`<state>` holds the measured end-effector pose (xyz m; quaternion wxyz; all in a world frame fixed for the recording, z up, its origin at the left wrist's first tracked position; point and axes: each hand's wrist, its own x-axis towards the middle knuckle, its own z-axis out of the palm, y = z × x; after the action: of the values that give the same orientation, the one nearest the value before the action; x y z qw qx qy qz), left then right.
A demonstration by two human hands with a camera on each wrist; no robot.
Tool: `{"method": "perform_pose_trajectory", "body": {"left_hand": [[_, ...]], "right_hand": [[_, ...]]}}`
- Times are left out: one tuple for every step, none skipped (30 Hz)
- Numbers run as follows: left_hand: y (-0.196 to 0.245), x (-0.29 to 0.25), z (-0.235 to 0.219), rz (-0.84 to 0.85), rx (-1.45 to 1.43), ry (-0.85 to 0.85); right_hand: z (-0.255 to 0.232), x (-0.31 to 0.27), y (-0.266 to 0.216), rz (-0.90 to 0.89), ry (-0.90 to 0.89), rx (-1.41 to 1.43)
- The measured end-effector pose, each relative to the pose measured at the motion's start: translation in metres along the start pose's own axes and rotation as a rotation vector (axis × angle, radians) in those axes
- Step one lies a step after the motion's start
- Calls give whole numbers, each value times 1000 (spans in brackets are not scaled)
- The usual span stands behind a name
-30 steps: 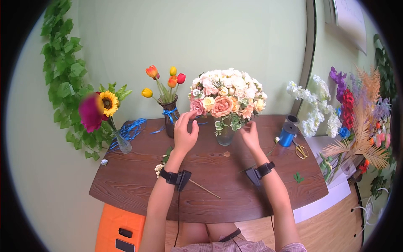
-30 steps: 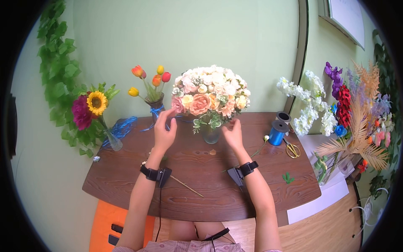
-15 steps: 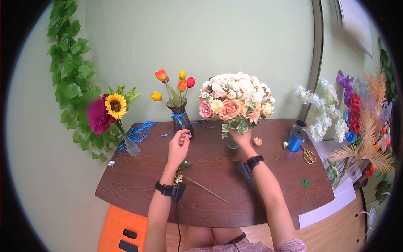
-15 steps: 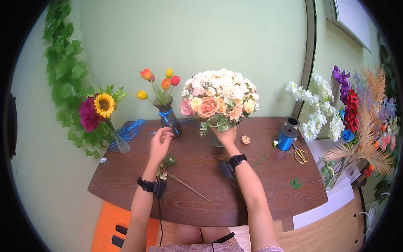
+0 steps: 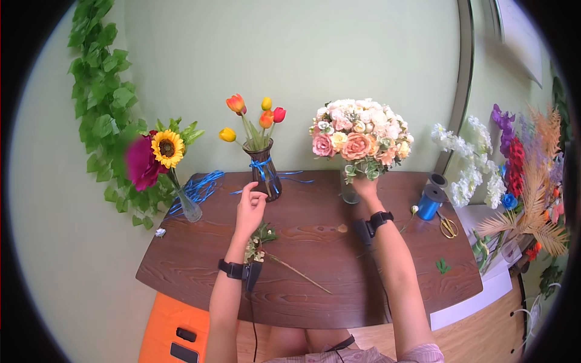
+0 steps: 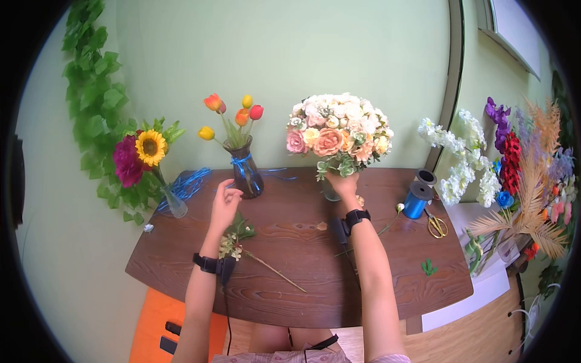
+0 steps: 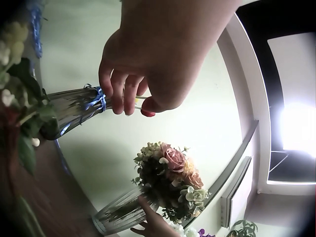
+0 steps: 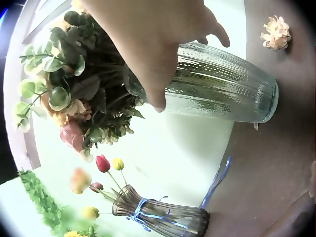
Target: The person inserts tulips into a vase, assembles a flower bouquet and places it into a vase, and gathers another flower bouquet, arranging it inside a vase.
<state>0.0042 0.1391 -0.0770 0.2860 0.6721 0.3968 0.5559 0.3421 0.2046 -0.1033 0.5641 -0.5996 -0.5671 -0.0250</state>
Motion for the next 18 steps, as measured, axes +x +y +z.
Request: {"method": "perform_pose_trajectory", "body": {"left_hand": [[-4,3,-1,-15,25,12],[-8,7,-2,-17,27,14],[-13,13,-2,-59,78,30],[-19,19,-3,-103,130,45],[-24,26,-3,-108,131,46],[-29,35,-4,-134,190,56],[-36,45,-4,-161,248,66],[-49,59,-5,-167,245,67],[-64,73,-5,-150,314,78],[-74,83,-7,-135,385,87],[-71,89,-6,-142,384,90],[-64,95,-4,-129,407,125],[-59,101,-1,-115,431,161],[-61,109,1,-115,432,166],[-68,118,4,-97,458,175],[-76,125,6,-78,485,186],[-81,130,8,-75,376,163],[-82,133,9,-77,377,172]], "right_hand": [[-4,-2,-2,-20,-15,-98],[-7,-6,-4,-40,-30,-198],[-12,-14,-5,-29,46,-157],[-17,-20,-5,-29,42,-156],[-22,-26,-2,142,14,-120],[-29,-33,1,313,-14,-85],[-39,-39,3,314,-19,-88],[-52,-44,6,400,-174,3],[-66,-51,7,487,-330,94],[-83,-58,4,454,-392,148],[-100,-66,-6,420,-452,206],[-123,-74,-30,431,-482,197],[-142,-82,-49,441,-510,190],[-151,-93,-46,403,-481,185],[-162,-105,-40,364,-453,180],[-172,-116,-42,367,-459,227],[-182,-126,-48,370,-466,273],[-190,-137,-55,395,-456,305]]}}
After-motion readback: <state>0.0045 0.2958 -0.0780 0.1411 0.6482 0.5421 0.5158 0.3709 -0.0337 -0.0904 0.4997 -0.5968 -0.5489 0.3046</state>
